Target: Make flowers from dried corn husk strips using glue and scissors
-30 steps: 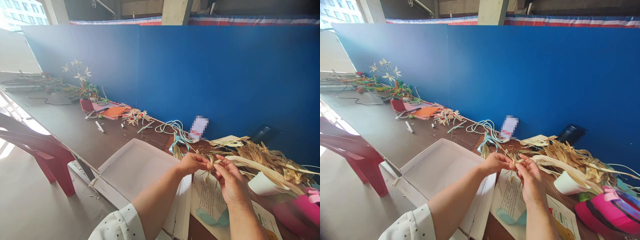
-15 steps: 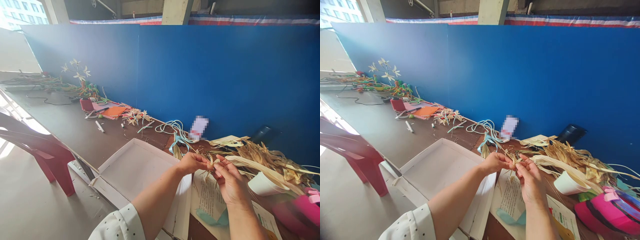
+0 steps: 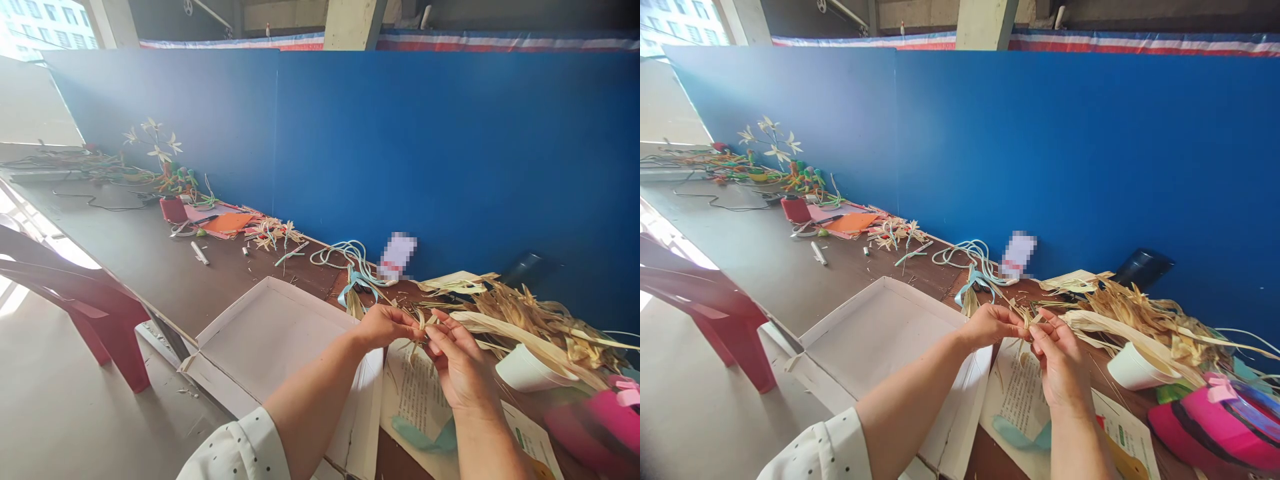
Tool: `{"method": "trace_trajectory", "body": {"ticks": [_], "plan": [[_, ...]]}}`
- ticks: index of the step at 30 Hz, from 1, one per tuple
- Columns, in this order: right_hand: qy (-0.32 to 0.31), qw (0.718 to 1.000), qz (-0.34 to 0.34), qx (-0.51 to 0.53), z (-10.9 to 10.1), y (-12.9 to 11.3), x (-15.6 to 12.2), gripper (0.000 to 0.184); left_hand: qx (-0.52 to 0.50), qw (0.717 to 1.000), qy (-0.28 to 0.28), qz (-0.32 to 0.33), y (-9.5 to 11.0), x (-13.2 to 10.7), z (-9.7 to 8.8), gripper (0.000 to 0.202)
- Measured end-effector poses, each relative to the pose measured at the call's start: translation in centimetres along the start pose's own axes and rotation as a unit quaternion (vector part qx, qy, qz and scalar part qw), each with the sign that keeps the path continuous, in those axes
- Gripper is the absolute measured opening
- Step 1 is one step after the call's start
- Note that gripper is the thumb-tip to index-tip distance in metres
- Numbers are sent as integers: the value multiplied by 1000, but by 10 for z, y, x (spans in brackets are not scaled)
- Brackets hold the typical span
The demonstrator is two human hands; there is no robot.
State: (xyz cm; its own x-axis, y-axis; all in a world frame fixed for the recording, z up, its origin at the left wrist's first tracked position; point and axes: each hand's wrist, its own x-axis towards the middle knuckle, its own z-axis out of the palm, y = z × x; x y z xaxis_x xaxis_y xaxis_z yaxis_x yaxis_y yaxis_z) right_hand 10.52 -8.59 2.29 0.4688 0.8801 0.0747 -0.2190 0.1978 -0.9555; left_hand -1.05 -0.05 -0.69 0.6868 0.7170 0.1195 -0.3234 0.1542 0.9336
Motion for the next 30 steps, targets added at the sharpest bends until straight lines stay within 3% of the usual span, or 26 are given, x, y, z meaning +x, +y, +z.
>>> {"method": "trace_trajectory", "body": {"ticks": [13, 18, 30], "plan": [[11, 998, 51, 42, -4, -1, 2, 44, -87, 996, 17, -21, 5, -2, 1, 46], [61, 995, 31, 73, -6, 1, 6, 36, -80, 996, 26, -9, 3, 0, 2, 46], [57, 998, 11, 18, -4, 5, 7, 41, -64, 994, 86, 19, -3, 6, 3, 44]]}}
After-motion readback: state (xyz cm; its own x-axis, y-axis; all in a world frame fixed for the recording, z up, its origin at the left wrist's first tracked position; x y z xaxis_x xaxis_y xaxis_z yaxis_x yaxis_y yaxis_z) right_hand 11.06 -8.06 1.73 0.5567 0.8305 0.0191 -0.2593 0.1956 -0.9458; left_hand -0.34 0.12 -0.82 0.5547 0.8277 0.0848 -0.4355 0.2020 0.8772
